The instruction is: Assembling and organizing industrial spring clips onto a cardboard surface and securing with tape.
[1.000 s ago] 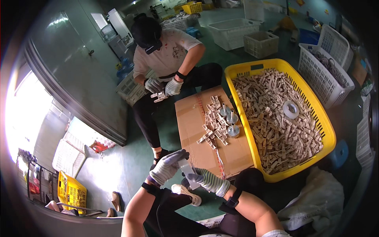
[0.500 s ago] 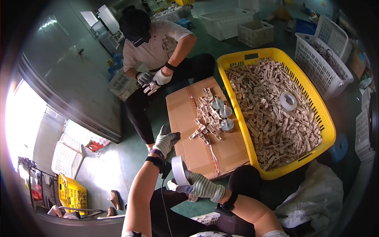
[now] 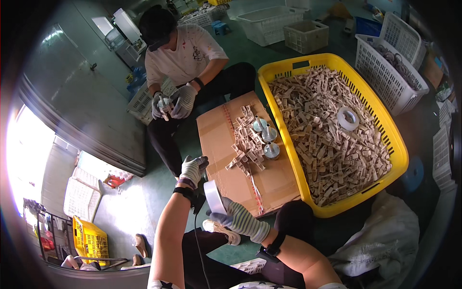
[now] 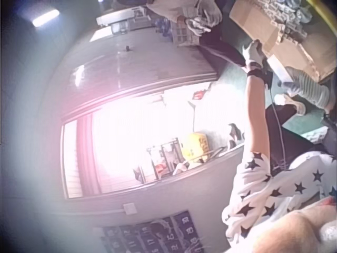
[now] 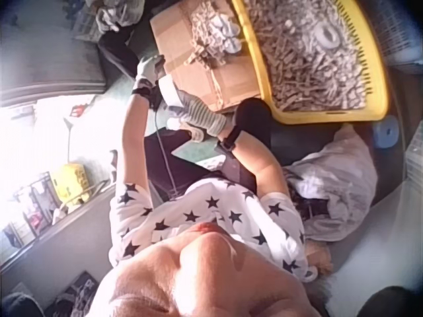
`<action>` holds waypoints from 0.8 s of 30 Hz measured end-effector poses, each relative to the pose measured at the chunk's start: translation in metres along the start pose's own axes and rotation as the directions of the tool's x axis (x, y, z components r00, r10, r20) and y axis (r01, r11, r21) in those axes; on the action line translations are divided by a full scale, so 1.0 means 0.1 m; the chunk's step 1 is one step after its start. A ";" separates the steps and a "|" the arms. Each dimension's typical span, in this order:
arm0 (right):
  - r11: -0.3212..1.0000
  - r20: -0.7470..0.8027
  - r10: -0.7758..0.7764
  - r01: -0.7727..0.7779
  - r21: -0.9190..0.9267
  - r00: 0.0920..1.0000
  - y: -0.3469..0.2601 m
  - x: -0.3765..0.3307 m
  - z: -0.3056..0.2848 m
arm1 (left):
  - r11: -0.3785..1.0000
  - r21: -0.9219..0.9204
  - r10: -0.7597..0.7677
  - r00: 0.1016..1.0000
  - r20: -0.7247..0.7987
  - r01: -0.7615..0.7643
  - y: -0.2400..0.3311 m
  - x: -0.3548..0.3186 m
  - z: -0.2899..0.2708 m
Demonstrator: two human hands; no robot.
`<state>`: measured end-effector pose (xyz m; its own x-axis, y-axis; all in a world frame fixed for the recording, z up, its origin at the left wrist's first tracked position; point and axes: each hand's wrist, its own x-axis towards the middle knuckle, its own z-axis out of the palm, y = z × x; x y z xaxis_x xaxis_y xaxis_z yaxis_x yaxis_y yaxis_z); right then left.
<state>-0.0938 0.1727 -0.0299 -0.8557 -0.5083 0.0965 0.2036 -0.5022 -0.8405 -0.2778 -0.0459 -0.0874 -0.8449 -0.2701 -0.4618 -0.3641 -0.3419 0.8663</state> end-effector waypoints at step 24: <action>0.979 0.093 0.028 -0.009 -0.202 0.995 -0.03 0.04 0.07 | 0.993 0.089 -0.089 0.992 0.093 0.081 0.27 0.07 -0.22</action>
<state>-0.0944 0.1668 -0.0233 -0.8015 -0.5854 0.1218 0.1111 -0.3460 -0.9317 -0.2849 -0.0772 -0.0720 -0.8418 -0.1534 -0.5174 -0.4648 -0.2813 0.8396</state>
